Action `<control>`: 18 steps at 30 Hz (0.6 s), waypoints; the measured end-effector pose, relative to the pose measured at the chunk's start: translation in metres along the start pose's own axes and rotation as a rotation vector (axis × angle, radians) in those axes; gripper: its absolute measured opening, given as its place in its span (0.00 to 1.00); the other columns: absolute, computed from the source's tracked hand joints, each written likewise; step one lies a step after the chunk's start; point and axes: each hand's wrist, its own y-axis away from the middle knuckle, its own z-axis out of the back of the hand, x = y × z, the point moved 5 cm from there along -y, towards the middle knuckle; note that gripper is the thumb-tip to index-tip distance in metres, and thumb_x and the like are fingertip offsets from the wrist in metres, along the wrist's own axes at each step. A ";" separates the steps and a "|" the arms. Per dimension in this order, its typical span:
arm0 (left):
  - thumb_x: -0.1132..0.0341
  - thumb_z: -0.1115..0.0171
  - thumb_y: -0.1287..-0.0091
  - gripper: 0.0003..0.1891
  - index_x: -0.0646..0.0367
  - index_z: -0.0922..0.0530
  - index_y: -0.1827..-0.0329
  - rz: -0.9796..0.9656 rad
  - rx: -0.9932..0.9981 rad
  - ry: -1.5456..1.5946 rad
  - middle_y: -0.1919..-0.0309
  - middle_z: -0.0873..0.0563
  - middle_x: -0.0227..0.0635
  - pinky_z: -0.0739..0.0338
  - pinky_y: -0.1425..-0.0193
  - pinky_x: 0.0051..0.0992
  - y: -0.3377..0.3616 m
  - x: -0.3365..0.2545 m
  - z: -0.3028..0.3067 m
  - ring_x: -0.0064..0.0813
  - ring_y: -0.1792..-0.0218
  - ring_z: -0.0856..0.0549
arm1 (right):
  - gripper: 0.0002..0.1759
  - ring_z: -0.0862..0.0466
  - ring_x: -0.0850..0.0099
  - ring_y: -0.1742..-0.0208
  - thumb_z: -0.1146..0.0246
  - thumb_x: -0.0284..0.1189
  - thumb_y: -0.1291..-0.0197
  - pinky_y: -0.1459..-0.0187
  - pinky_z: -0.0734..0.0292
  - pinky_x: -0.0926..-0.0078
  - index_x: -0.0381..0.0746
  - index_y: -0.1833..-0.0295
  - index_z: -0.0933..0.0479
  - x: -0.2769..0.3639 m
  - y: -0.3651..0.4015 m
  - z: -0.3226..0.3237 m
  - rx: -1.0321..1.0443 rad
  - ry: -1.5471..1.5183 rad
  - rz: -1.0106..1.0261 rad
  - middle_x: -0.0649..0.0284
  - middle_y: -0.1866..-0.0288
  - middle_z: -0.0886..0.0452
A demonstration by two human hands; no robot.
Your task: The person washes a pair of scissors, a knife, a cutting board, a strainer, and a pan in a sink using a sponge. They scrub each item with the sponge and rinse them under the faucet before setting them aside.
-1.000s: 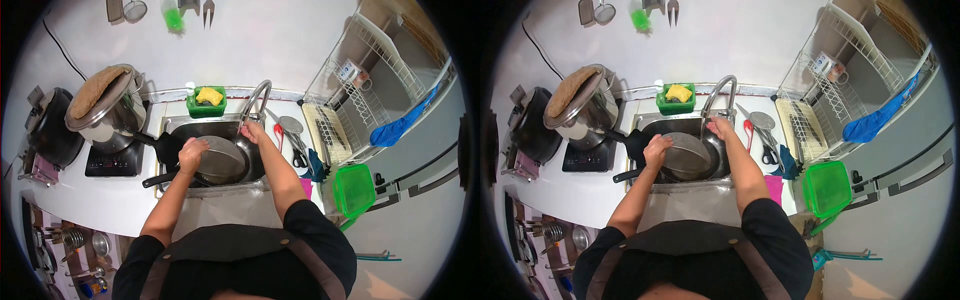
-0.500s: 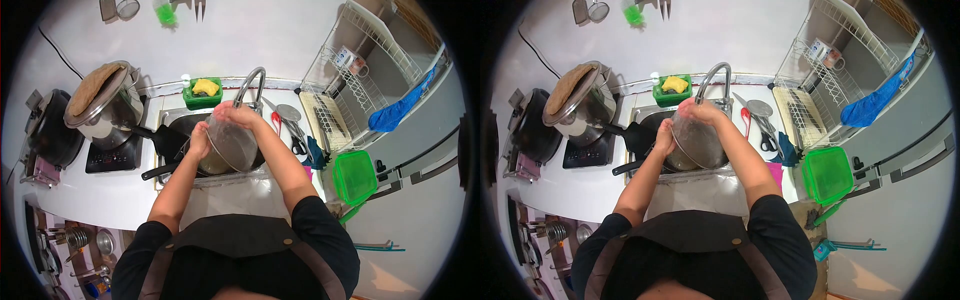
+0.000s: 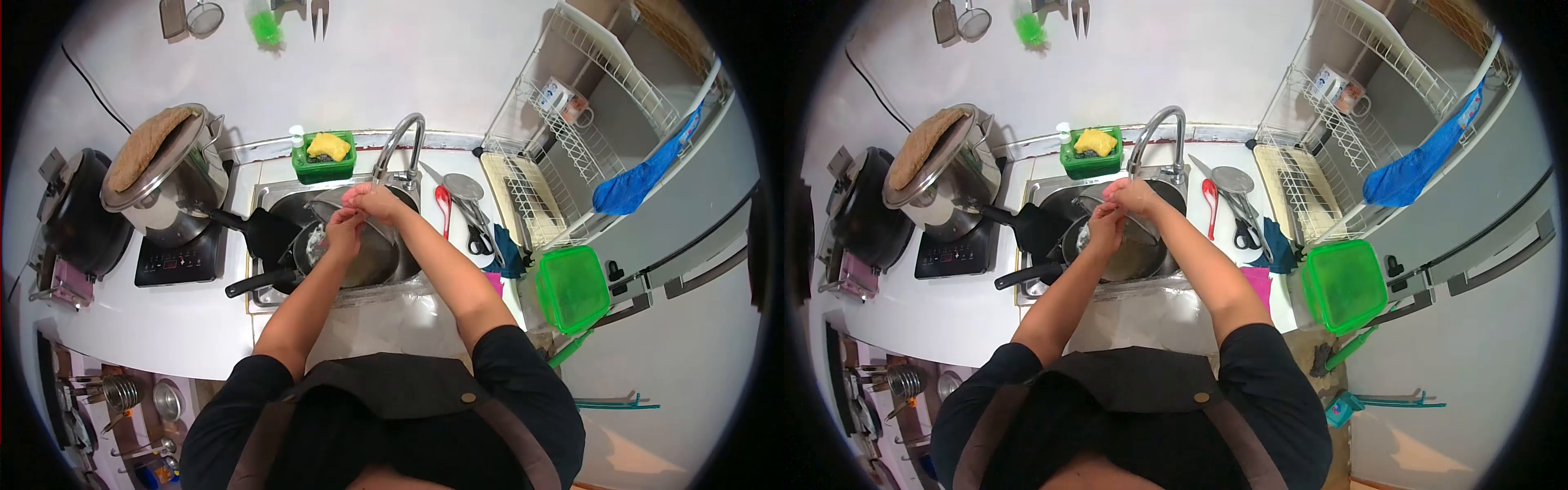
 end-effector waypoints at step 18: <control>0.62 0.48 0.36 0.17 0.59 0.32 0.47 0.421 0.059 -0.447 0.52 0.25 0.32 0.29 0.52 0.24 0.022 -0.022 0.044 0.25 0.54 0.25 | 0.13 0.22 0.73 0.66 0.50 0.19 0.52 0.63 0.25 0.76 0.34 0.60 0.24 0.020 0.007 0.005 -0.040 0.288 -0.046 0.63 0.67 0.21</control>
